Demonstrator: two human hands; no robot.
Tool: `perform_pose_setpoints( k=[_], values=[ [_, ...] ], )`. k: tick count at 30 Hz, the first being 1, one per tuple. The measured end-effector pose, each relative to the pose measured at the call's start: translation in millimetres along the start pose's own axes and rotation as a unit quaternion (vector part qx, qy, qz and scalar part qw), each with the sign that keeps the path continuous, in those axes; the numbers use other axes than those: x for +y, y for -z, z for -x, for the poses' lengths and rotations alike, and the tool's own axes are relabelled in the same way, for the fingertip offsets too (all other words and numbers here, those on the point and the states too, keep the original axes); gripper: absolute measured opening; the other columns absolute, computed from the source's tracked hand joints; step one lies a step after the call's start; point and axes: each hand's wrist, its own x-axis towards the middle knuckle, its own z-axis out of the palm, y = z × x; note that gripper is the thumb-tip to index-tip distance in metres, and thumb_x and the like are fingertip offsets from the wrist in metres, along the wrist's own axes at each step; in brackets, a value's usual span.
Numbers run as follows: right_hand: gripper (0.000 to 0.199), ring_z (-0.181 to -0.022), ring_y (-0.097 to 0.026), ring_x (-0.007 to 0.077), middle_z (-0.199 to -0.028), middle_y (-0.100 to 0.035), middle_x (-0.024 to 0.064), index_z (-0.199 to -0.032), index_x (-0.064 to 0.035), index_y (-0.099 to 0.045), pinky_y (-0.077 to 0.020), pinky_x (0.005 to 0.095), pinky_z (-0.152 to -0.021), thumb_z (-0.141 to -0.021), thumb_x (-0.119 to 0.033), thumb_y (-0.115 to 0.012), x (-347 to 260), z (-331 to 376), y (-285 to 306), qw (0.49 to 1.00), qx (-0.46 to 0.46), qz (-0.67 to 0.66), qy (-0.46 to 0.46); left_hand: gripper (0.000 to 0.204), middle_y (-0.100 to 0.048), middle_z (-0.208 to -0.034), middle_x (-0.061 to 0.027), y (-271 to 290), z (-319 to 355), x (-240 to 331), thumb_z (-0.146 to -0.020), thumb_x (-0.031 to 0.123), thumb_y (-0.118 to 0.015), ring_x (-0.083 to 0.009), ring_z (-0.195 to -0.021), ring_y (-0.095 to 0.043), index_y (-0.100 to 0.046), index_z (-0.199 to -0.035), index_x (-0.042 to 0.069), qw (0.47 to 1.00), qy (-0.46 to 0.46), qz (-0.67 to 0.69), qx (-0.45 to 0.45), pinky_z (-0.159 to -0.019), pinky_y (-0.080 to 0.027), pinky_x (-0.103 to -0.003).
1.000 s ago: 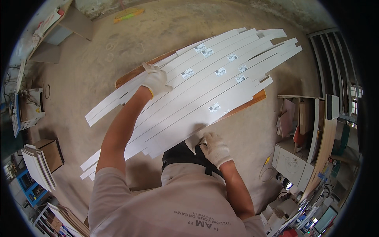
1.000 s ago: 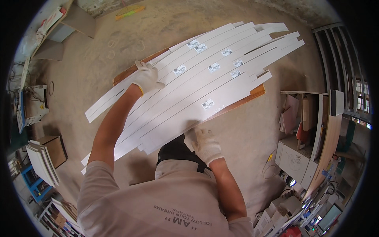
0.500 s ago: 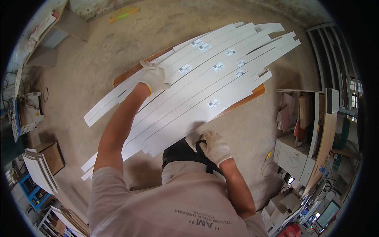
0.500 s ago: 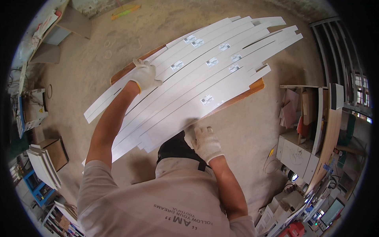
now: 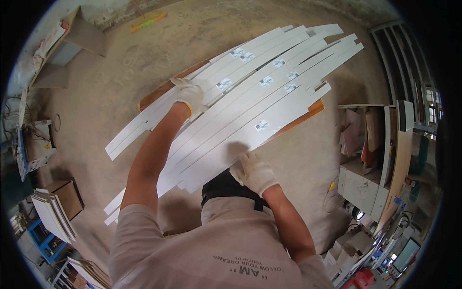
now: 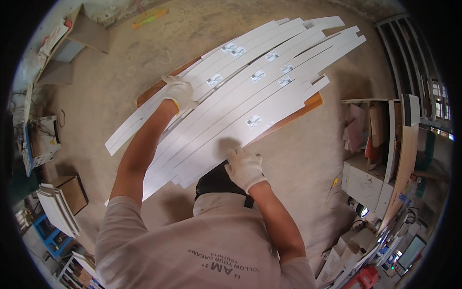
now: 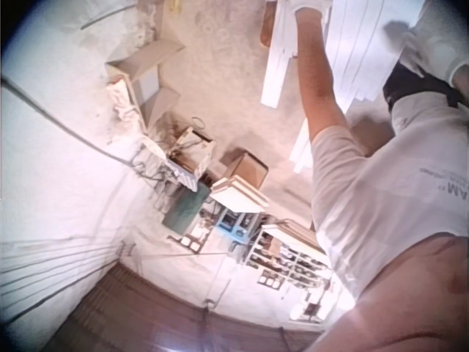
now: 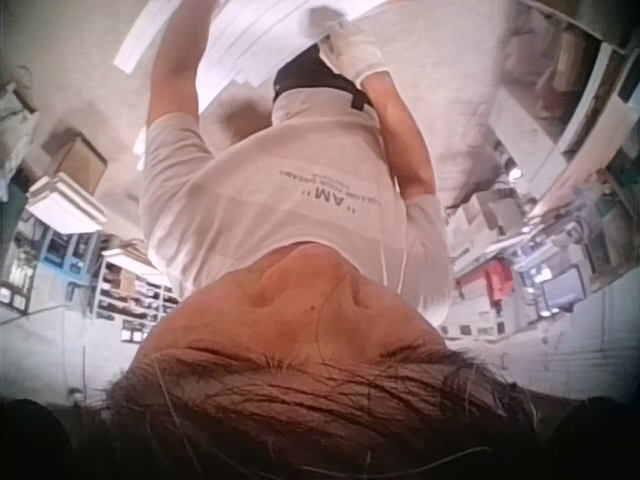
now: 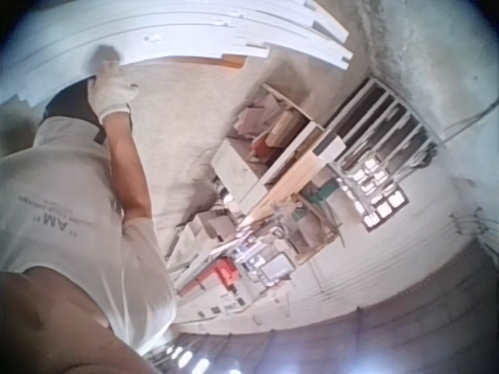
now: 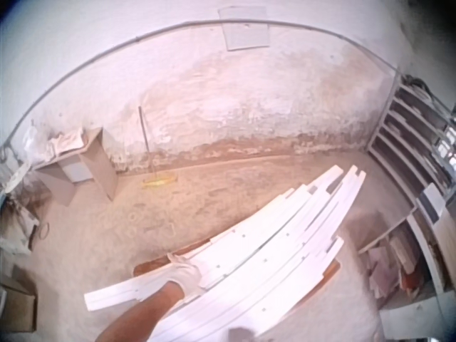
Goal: The person picks up white rectangular panels from a stack, places them onto a conveyor belt, and uses a computer mouse to operate a machine. The person repeats this process with multiple panels, including larger ones, and stacks the processed panels.
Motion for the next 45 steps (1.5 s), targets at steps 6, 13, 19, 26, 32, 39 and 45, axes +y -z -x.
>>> perform_pose_setpoints(
  k=[6,13,19,26,32,39,45],
  values=[
    [0.034,-0.104,-0.07,0.0406,-0.112,-0.07,0.0159,-0.123,-0.0078,-0.064,-0.0548,0.0526,-0.089,-0.098,-0.03,-0.067,-42.4,-64.9,23.8,0.988,0.109,-0.104,0.019,0.092,-0.042,-0.157,-0.042,-6.0,18.5,6.4,-0.083,0.06,-0.075,-0.0631,-0.146,-0.04,-0.061,-0.142,-0.009,0.991,0.049,0.121,0.019,-0.114,-0.031,-0.078],
    [0.05,-0.105,-0.069,0.0289,-0.105,-0.07,0.013,-0.129,-0.0003,-0.065,-0.0552,0.0402,-0.095,-0.102,-0.042,-0.063,-79.6,-157.2,-0.4,0.834,0.032,-0.545,-0.082,0.093,-0.041,-0.152,-0.0488,-25.0,10.3,-6.4,-0.082,0.055,-0.077,-0.0658,-0.143,-0.042,-0.059,-0.14,-0.015,0.997,0.034,0.071,0.024,-0.111,-0.032,-0.082],
    [0.064,-0.125,-0.061,0.0238,-0.131,-0.062,0.0149,-0.151,-0.0041,-0.05,-0.053,0.0414,-0.105,-0.106,-0.05,-0.06,-103.4,-183.7,-32.7,0.5,-0.034,-0.854,-0.138,0.092,-0.046,-0.143,-0.0529,-27.3,35.7,-24.0,-0.077,0.054,-0.077,-0.0698,-0.135,-0.046,-0.062,-0.131,-0.019,0.994,0.011,0.109,0.003,-0.106,-0.033,-0.085],
    [0.05,-0.106,-0.071,0.0256,-0.133,-0.065,0.0129,-0.146,-0.0014,-0.055,-0.0564,0.0333,-0.089,-0.106,-0.028,-0.064,-107.8,-188.7,-52.3,0.35,0.003,-0.934,-0.071,0.099,-0.05,-0.142,-0.0481,-18.3,65.3,-14.1,-0.071,0.059,-0.079,-0.0697,-0.136,-0.042,-0.061,-0.133,-0.017,0.989,-0.004,0.148,-0.019,-0.113,-0.026,-0.081],
    [0.041,-0.105,-0.074,0.0275,-0.131,-0.07,0.0102,-0.137,-0.0021,-0.066,-0.0571,0.0321,-0.084,-0.098,-0.014,-0.071,-69.1,-193.4,-74.0,0.549,0.143,-0.809,0.154,0.081,-0.059,-0.13,-0.033,-13.5,77.1,13.3,-0.074,0.059,-0.076,-0.062,-0.127,-0.05,-0.07,-0.128,-0.001,0.985,-0.016,0.151,0.079,-0.105,-0.032,-0.077],
    [0.054,-0.118,-0.068,0.0353,-0.124,-0.075,0.0138,-0.13,-0.0037,-0.07,-0.0536,0.0403,-0.102,-0.077,0.0,-0.075,-4.7,-84.0,-52.0,0.821,0.379,-0.369,0.215,0.05,-0.057,-0.124,-0.027,25.3,161.6,103.9,-0.067,0.04,-0.089,-0.049,-0.112,-0.05,-0.067,-0.092,0.002,0.938,-0.005,0.231,0.257,-0.1,-0.044,-0.058],
    [0.043,-0.112,-0.07,0.0252,-0.12,-0.075,0.0122,-0.13,0.0009,-0.068,-0.056,0.0365,-0.099,-0.088,-0.005,-0.072,79.7,62.6,16.7,0.578,0.163,-0.792,0.113,0.049,-0.053,-0.129,-0.0278,87.3,231.0,243.7,-0.064,0.03,-0.092,-0.0489,-0.11,-0.048,-0.057,-0.086,0.005,0.88,-0.067,0.207,0.421,-0.099,-0.043,-0.06]
  ],
)
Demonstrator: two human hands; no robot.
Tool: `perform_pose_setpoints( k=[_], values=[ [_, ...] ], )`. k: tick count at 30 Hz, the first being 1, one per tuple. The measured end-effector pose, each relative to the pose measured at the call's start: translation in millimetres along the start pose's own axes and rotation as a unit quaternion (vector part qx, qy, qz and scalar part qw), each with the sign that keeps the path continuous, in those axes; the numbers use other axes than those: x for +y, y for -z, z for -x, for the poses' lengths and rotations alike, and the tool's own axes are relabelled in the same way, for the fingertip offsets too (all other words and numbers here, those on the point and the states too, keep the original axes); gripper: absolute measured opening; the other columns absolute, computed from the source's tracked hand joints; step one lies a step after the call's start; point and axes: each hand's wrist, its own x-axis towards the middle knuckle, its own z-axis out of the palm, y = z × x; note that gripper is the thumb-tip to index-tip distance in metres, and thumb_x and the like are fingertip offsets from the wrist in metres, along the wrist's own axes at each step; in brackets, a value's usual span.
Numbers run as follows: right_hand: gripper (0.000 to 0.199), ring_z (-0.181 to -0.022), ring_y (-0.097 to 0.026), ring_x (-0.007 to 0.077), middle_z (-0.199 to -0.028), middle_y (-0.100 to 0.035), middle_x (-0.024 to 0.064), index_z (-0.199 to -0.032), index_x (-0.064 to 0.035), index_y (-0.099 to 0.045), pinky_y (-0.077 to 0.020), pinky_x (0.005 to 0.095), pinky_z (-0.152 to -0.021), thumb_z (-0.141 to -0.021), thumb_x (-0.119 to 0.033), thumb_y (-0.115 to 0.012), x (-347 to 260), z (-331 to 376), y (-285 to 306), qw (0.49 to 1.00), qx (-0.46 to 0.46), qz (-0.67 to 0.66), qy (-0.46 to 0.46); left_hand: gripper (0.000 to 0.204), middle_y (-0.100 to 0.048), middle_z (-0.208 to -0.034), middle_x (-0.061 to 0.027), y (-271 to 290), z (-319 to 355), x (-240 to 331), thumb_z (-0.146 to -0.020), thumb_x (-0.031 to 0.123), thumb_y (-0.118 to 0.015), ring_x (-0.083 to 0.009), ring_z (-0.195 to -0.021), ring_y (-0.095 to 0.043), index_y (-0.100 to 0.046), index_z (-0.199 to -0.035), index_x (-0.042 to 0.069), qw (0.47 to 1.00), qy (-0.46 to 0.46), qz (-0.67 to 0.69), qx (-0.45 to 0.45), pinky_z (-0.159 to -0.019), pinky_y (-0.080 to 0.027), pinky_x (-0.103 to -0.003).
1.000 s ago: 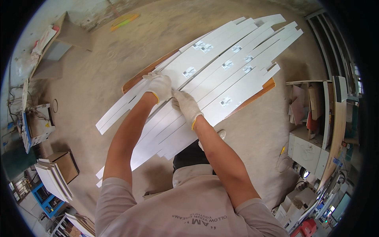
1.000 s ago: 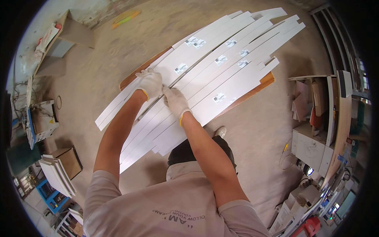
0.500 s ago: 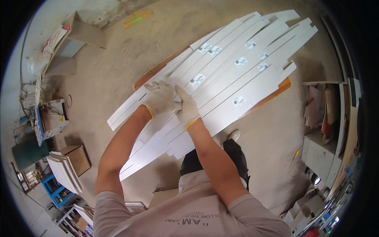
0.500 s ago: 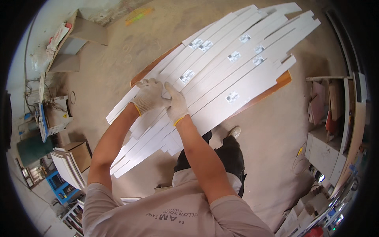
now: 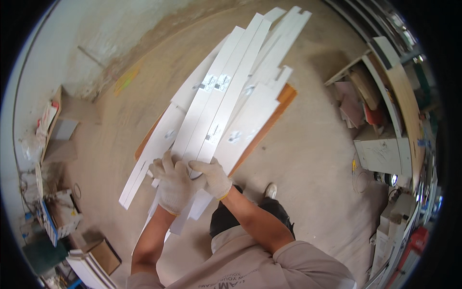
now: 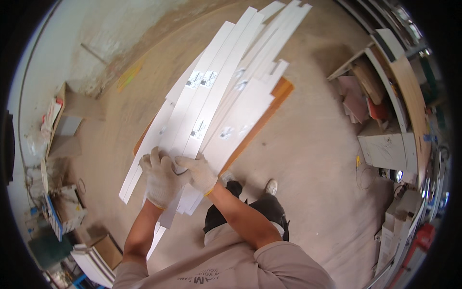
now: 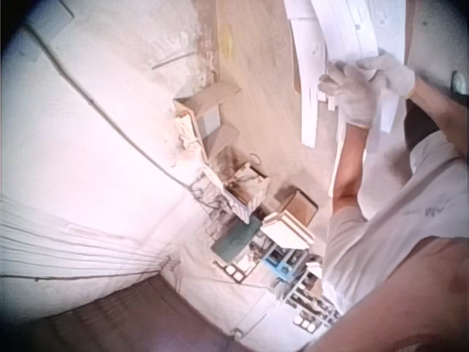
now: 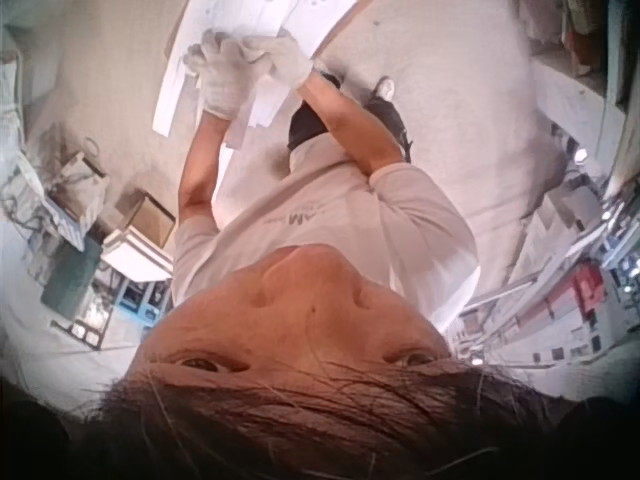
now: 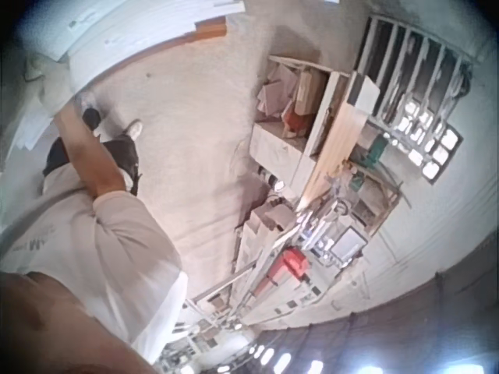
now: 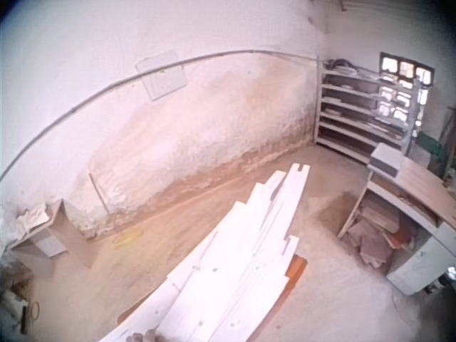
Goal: The person picks up white rectangular panels from a stack, places them onto a conveyor belt, and uses a computer mouse to operate a machine. The person repeats this process with multiple panels, including larger ones, and stacks the processed panels.
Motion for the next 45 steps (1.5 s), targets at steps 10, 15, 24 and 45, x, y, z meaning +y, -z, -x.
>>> perform_pose_setpoints(
  k=[10,15,24,45],
  values=[
    [0.03,-0.091,-0.072,0.0152,-0.103,-0.077,0.0068,-0.122,0.0011,-0.073,-0.0604,0.0314,-0.082,-0.095,-0.01,-0.076,-288.6,433.0,320.2,0.982,0.135,-0.093,0.092,0.06,-0.048,-0.14,-0.0354,-10.8,102.0,559.2,-0.066,0.03,-0.09,-0.0575,-0.115,-0.049,-0.059,-0.109,0.004,0.979,-0.161,0.093,0.079,-0.093,-0.043,-0.07],
    [0.02,-0.083,-0.071,0.0138,-0.097,-0.076,0.0059,-0.113,0.001,-0.075,-0.0596,0.0307,-0.078,-0.096,-0.011,-0.076,-354.4,774.9,552.4,0.932,0.28,-0.057,0.225,0.079,-0.045,-0.147,-0.0329,-43.5,243.4,936.2,-0.067,0.033,-0.091,-0.055,-0.122,-0.046,-0.059,-0.133,0.003,0.907,-0.34,0.233,0.083,-0.101,-0.041,-0.066],
    [0.03,-0.092,-0.075,0.0178,-0.106,-0.079,0.0097,-0.121,0.0041,-0.075,-0.062,0.0343,-0.086,-0.092,-0.005,-0.075,-458.1,1242.7,893.0,0.782,0.529,-0.064,0.322,0.075,-0.047,-0.141,-0.0295,-130.1,446.1,1492.6,-0.073,0.046,-0.089,-0.0499,-0.125,-0.048,-0.064,-0.128,0.002,0.796,-0.498,0.334,-0.083,-0.105,-0.038,-0.065],
    [0.03,-0.094,-0.073,0.0159,-0.106,-0.079,0.0088,-0.115,0.0034,-0.076,-0.0588,0.0333,-0.087,-0.086,-0.002,-0.076,-613.2,2082.9,1654.2,0.703,0.672,0.094,0.213,0.073,-0.039,-0.128,-0.0403,-340.2,894.9,2538.5,-0.087,0.064,-0.075,-0.0689,-0.1,-0.049,-0.064,-0.108,-0.006,0.682,-0.517,0.339,-0.391,-0.074,-0.048,-0.076]
  ],
)
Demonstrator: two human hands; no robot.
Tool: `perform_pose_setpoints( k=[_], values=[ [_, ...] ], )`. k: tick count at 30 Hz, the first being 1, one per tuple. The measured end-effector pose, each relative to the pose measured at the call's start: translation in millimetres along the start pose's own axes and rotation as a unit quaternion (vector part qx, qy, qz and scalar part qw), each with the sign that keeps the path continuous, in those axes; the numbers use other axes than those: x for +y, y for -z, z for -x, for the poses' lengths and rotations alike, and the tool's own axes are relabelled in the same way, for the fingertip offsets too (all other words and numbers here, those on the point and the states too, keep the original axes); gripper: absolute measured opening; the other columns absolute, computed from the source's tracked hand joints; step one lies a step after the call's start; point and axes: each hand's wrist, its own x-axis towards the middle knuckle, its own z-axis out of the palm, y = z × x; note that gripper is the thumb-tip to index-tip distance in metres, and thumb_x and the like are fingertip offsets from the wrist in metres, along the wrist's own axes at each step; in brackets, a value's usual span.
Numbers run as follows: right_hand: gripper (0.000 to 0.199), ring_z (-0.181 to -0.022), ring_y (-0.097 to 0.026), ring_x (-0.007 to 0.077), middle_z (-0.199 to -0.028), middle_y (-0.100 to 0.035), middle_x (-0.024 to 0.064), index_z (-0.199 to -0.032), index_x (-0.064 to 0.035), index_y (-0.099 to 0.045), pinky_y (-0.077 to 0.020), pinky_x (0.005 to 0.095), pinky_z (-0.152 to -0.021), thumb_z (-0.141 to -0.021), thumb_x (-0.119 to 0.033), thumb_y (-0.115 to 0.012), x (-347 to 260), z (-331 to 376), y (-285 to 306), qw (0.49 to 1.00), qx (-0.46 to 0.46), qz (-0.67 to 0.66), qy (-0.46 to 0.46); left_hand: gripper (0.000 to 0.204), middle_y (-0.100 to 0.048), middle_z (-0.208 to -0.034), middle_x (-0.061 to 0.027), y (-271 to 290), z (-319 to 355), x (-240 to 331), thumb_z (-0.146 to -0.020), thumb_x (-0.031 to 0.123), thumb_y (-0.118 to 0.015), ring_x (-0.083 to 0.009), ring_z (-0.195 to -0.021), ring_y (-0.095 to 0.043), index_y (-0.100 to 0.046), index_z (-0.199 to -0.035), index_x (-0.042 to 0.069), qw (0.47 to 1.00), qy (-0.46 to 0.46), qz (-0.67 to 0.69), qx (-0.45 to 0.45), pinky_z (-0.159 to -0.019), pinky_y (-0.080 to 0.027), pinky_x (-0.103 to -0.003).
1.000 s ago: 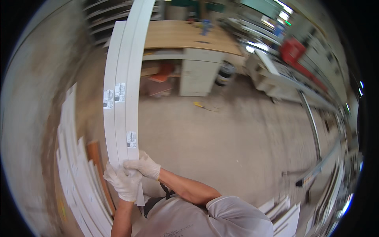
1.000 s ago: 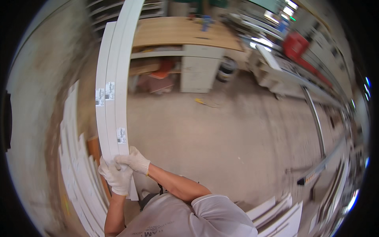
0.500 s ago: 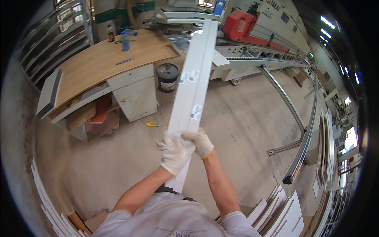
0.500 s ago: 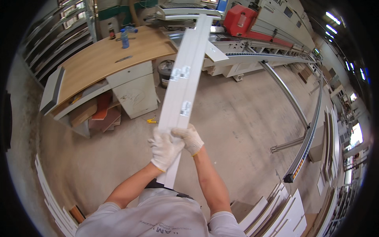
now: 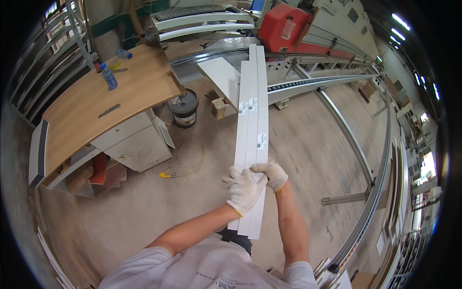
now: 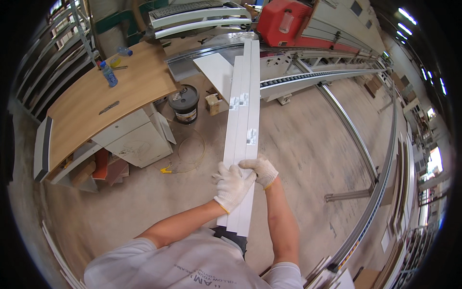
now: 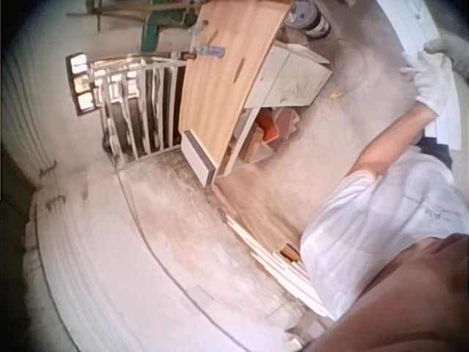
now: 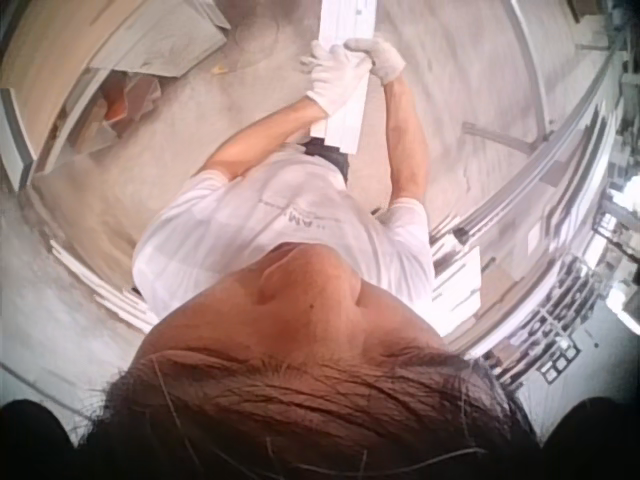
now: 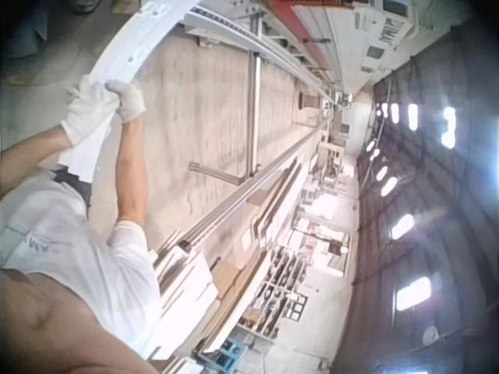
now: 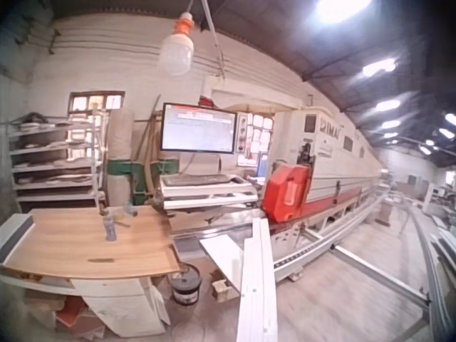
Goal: The person picks up white rectangular panels from a stack, places them onto a conveyor belt, and uses a computer mouse to operate a machine. The person repeats this process with multiple panels, including larger ones, and stacks the processed panels.
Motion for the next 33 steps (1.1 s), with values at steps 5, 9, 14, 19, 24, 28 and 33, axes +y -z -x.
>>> perform_pose_setpoints(
  k=[5,9,14,19,24,28,33],
  values=[
    [0.032,-0.092,-0.072,0.0164,-0.106,-0.078,0.0098,-0.116,0.0044,-0.076,-0.0591,0.0322,-0.084,-0.085,-0.003,-0.075,-2.0,-133.7,253.3,0.984,-0.023,-0.109,-0.137,0.072,-0.045,-0.121,-0.0337,-189.5,-181.4,124.1,-0.087,0.064,-0.076,-0.0598,-0.098,-0.05,-0.063,-0.109,-0.003,0.997,0.055,-0.016,0.054,-0.084,-0.044,-0.07],
    [0.032,-0.092,-0.073,0.0179,-0.105,-0.078,0.0119,-0.116,0.0058,-0.075,-0.0607,0.033,-0.083,-0.085,-0.002,-0.075,-23.3,-228.3,433.8,0.981,-0.075,-0.085,-0.154,0.063,-0.045,-0.123,-0.0282,-294.8,-314.9,232.4,-0.087,0.061,-0.079,-0.0552,-0.098,-0.051,-0.062,-0.105,0.003,0.991,0.097,-0.06,0.071,-0.089,-0.045,-0.067],
    [0.034,-0.095,-0.075,0.02,-0.105,-0.078,0.0127,-0.118,0.0075,-0.074,-0.0615,0.0338,-0.084,-0.085,-0.002,-0.075,-20.8,-327.4,593.1,0.975,-0.095,-0.088,-0.179,0.046,-0.054,-0.113,-0.0273,-382.3,-448.9,305.8,-0.098,0.051,-0.069,-0.0521,-0.094,-0.054,-0.067,-0.122,0.011,0.991,0.062,-0.116,0.016,-0.079,-0.047,-0.066],
    [0.036,-0.098,-0.075,0.0222,-0.108,-0.078,0.0138,-0.12,0.0066,-0.074,-0.0613,0.0353,-0.086,-0.086,-0.005,-0.077,14.1,-426.0,693.7,0.971,-0.187,0.096,-0.11,0.033,-0.059,-0.094,-0.0254,-434.9,-556.6,317.1,-0.106,0.033,-0.057,-0.0495,-0.082,-0.059,-0.068,-0.137,0.032,0.964,-0.092,-0.247,-0.044,-0.063,-0.05,-0.064],
    [0.041,-0.097,-0.075,0.0205,-0.111,-0.078,0.0116,-0.124,0.0039,-0.074,-0.061,0.0345,-0.086,-0.086,-0.009,-0.079,30.4,-487.7,742.6,0.961,-0.125,-0.107,-0.224,0.063,-0.068,-0.094,-0.0312,-436.9,-632.6,313.9,-0.1,0.059,-0.061,-0.0543,-0.08,-0.068,-0.072,-0.12,0.0,0.995,0.019,-0.077,-0.066,-0.072,-0.056,-0.064],
    [0.045,-0.103,-0.074,0.0189,-0.114,-0.078,0.0105,-0.128,0.0025,-0.072,-0.0602,0.0335,-0.088,-0.086,-0.011,-0.08,25.4,-541.1,756.7,0.958,-0.144,-0.072,-0.237,0.101,-0.072,-0.09,-0.0342,-413.5,-719.3,296.1,-0.089,0.08,-0.063,-0.0511,-0.088,-0.075,-0.066,-0.106,-0.019,0.986,0.107,0.021,-0.126,-0.082,-0.06,-0.056],
    [0.047,-0.104,-0.073,0.0184,-0.115,-0.077,0.0107,-0.128,0.0034,-0.072,-0.0591,0.0337,-0.092,-0.085,-0.013,-0.082,36.9,-605.2,765.7,0.962,-0.148,-0.087,-0.213,0.04,-0.073,-0.094,-0.0256,-395.3,-826.0,268.1,-0.106,0.045,-0.048,-0.0493,-0.089,-0.074,-0.075,-0.121,0.021,0.929,-0.164,-0.157,-0.291,-0.08,-0.06,-0.056]
  ],
)
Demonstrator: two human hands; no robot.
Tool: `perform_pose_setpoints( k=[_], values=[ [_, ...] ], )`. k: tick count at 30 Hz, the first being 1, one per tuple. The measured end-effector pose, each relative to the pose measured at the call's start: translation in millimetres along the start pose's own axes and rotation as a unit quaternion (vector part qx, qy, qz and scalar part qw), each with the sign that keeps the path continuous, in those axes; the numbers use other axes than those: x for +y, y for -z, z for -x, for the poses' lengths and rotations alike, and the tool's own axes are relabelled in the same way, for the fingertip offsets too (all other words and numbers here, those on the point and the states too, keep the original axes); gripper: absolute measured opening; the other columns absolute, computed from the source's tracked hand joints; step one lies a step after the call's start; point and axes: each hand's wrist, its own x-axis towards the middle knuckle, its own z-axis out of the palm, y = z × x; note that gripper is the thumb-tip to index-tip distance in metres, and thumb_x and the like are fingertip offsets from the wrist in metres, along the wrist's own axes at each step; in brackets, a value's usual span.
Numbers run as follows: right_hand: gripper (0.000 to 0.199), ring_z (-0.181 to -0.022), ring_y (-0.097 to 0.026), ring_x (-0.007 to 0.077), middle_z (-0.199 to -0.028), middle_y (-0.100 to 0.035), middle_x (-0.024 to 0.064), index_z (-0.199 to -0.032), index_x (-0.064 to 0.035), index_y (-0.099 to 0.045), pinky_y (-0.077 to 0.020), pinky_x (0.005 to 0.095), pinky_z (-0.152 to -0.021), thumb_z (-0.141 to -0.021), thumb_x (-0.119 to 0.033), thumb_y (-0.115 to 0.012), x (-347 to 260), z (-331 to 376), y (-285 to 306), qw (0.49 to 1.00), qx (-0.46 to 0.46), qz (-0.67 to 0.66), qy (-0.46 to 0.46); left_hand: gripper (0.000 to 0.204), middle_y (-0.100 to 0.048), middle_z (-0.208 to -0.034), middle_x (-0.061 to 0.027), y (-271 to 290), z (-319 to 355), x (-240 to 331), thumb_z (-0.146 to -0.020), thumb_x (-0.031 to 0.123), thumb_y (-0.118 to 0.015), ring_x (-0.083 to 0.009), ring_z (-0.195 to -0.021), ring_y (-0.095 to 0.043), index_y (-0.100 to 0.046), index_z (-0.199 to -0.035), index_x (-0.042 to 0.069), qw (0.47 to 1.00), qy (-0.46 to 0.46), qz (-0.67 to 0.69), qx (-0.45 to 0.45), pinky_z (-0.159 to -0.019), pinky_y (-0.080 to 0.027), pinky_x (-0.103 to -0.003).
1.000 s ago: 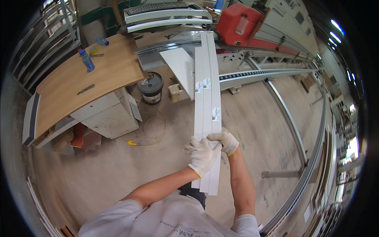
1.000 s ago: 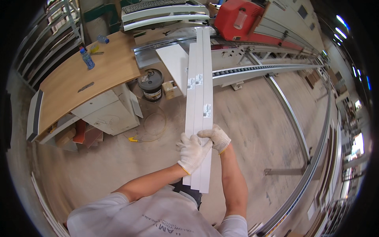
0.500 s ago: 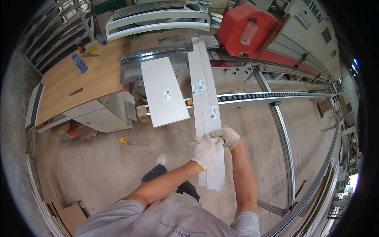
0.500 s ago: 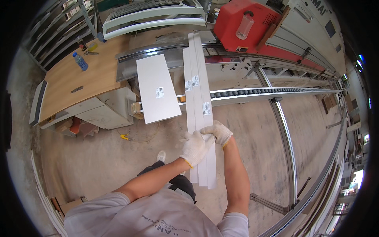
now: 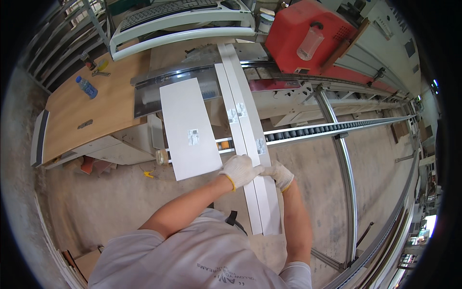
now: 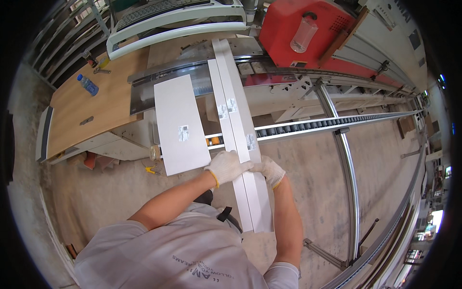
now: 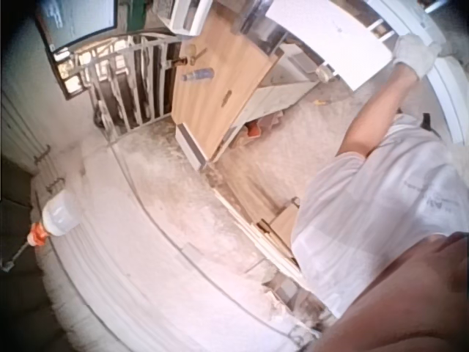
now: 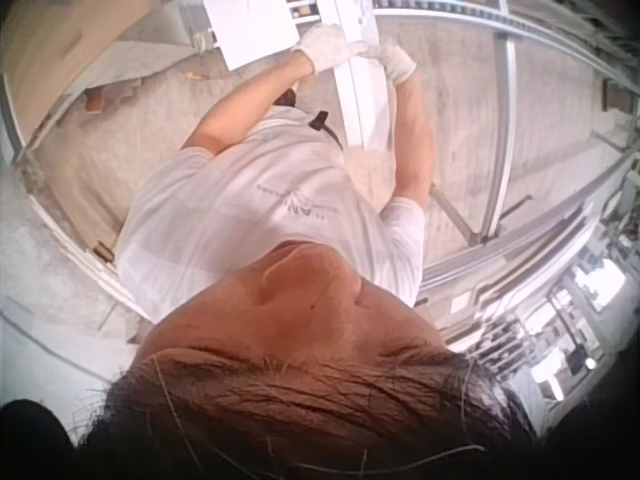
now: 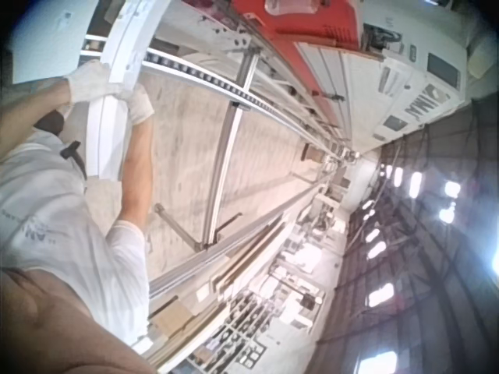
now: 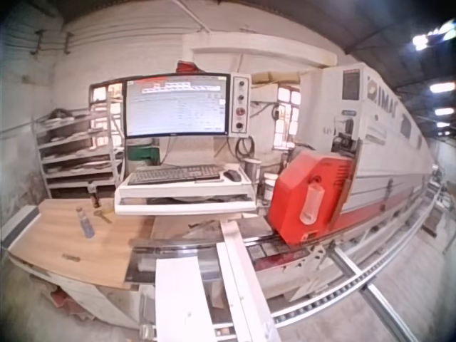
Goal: The person picks up white rectangular panels from a stack, places them onto a conveyor belt, and uses a computer mouse to operate a machine. The person repeats this process with multiple panels, including larger ones, and stacks the processed panels.
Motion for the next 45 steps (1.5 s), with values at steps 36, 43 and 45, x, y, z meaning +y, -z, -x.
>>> perform_pose_setpoints(
  k=[36,43,45],
  values=[
    [0.063,-0.102,-0.069,0.0299,-0.107,-0.074,0.0221,-0.118,0.0033,-0.072,-0.0532,0.0415,-0.092,-0.109,-0.055,-0.052,-4.6,-72.5,145.7,0.949,0.108,0.261,-0.137,0.028,-0.055,-0.125,-0.0263,77.8,-317.4,-294.5,-0.077,0.02,-0.068,-0.0382,-0.09,-0.051,-0.066,-0.095,0.0,0.875,-0.216,-0.331,0.278,-0.066,-0.036,-0.05],
    [0.061,-0.122,-0.067,0.0417,-0.134,-0.066,0.0295,-0.14,0.0051,-0.058,-0.0538,0.046,-0.103,-0.095,-0.031,-0.078,-115.7,-197.9,112.3,0.844,0.335,0.409,0.087,0.027,-0.055,-0.115,-0.0298,72.8,-330.8,-319.3,-0.084,0.023,-0.07,-0.0373,-0.086,-0.051,-0.066,-0.094,-0.001,0.896,-0.136,-0.322,0.272,-0.062,-0.036,-0.051],
    [0.073,-0.133,-0.061,0.0442,-0.142,-0.062,0.0312,-0.148,0.0071,-0.05,-0.049,0.0468,-0.112,-0.093,-0.033,-0.078,-149.1,-264.7,105.9,0.835,0.325,0.406,0.181,0.03,-0.052,-0.102,-0.0306,78.4,-323.1,-321.1,-0.091,0.027,-0.067,-0.0397,-0.079,-0.049,-0.066,-0.09,-0.003,0.869,-0.13,-0.39,0.275,-0.055,-0.033,-0.053]
  ],
)
